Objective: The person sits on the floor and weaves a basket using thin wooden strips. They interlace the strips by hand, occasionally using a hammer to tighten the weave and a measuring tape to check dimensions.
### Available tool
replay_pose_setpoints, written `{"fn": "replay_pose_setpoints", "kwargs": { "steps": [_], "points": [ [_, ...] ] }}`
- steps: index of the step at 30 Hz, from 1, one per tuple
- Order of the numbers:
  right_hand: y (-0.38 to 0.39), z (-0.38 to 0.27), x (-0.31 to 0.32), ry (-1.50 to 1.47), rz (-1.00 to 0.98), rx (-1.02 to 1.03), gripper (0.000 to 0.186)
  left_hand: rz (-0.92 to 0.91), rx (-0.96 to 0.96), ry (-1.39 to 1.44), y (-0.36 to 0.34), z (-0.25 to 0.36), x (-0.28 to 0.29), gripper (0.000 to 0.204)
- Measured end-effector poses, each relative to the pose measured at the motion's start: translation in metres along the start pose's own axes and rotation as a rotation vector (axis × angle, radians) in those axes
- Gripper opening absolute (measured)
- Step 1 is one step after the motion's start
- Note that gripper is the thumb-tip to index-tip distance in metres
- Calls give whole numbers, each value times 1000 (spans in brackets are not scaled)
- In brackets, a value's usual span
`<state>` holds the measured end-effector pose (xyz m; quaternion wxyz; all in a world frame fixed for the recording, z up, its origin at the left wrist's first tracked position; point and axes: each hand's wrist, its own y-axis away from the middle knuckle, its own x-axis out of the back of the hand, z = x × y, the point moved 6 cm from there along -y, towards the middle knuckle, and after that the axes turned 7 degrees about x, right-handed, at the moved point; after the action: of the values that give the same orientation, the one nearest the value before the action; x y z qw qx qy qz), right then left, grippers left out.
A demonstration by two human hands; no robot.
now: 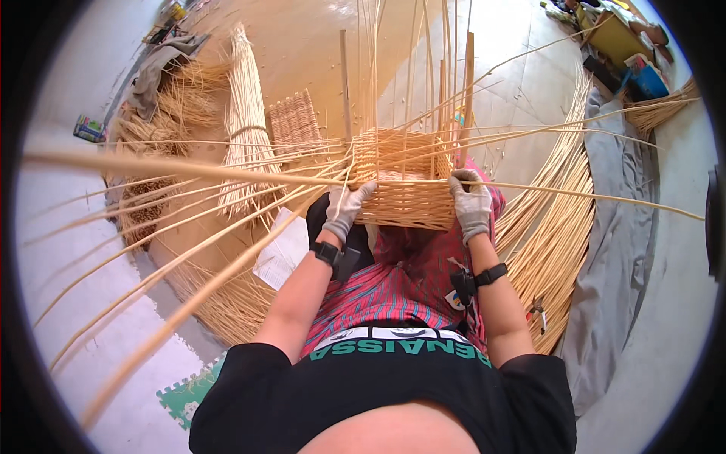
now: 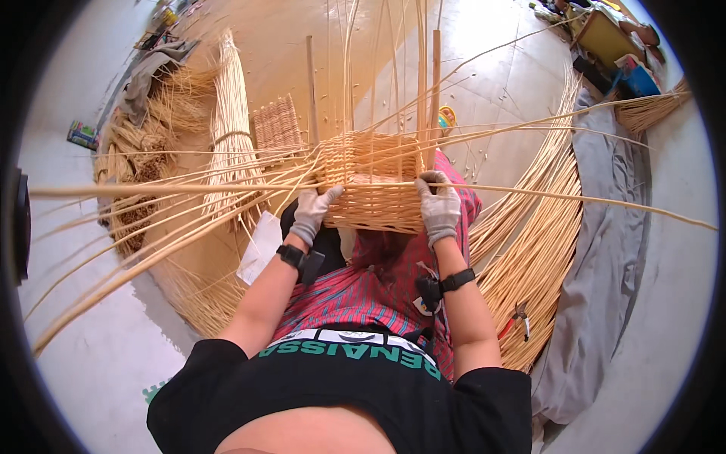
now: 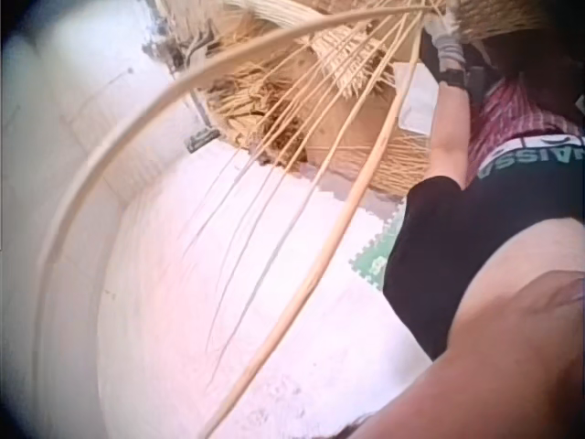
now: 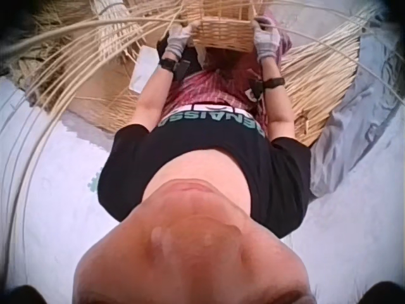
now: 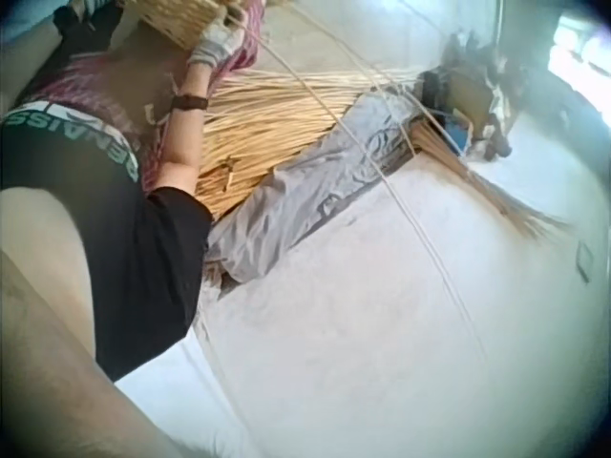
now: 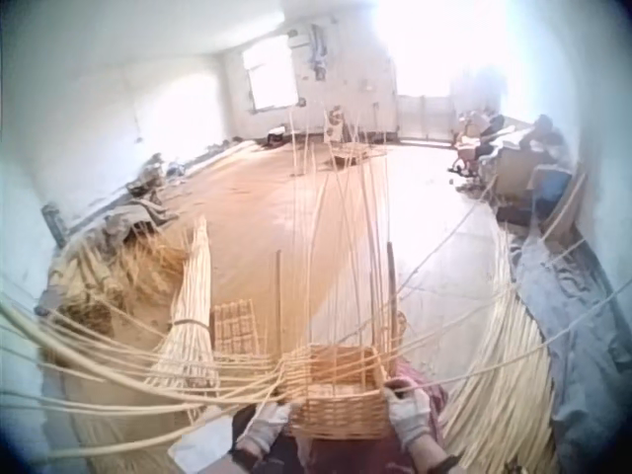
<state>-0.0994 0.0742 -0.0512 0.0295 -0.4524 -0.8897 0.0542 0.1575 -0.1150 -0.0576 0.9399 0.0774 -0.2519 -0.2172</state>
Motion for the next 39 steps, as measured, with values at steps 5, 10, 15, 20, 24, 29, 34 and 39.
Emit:
{"fn": "replay_pose_setpoints", "kwargs": {
  "steps": [5,10,15,20,24,29,34,39],
  "points": [
    [5,1,-8,85,5,-48,9,-11,-53,51,-17,-22,3,65],
    [12,-20,-12,-26,66,30,8,-100,17,141,-1,4,-6,65],
    [69,-128,-60,198,-224,360,11,-63,71,105,-1,-5,4,65],
    [21,-19,-29,22,-183,-502,52,-177,139,191,3,13,5,62],
    [36,-5,-105,-252,-470,-584,59,-180,160,176,-4,-8,3,74],
    [-38,12,-169,224,-394,-304,66,-187,212,-40,-19,-37,5,74],
    [-126,-54,-198,-476,-121,85,56,-224,271,155,2,7,5,66],
    [-186,-64,-246,731,-656,335,40,-137,167,362,-28,-40,1,64]
  ]
}}
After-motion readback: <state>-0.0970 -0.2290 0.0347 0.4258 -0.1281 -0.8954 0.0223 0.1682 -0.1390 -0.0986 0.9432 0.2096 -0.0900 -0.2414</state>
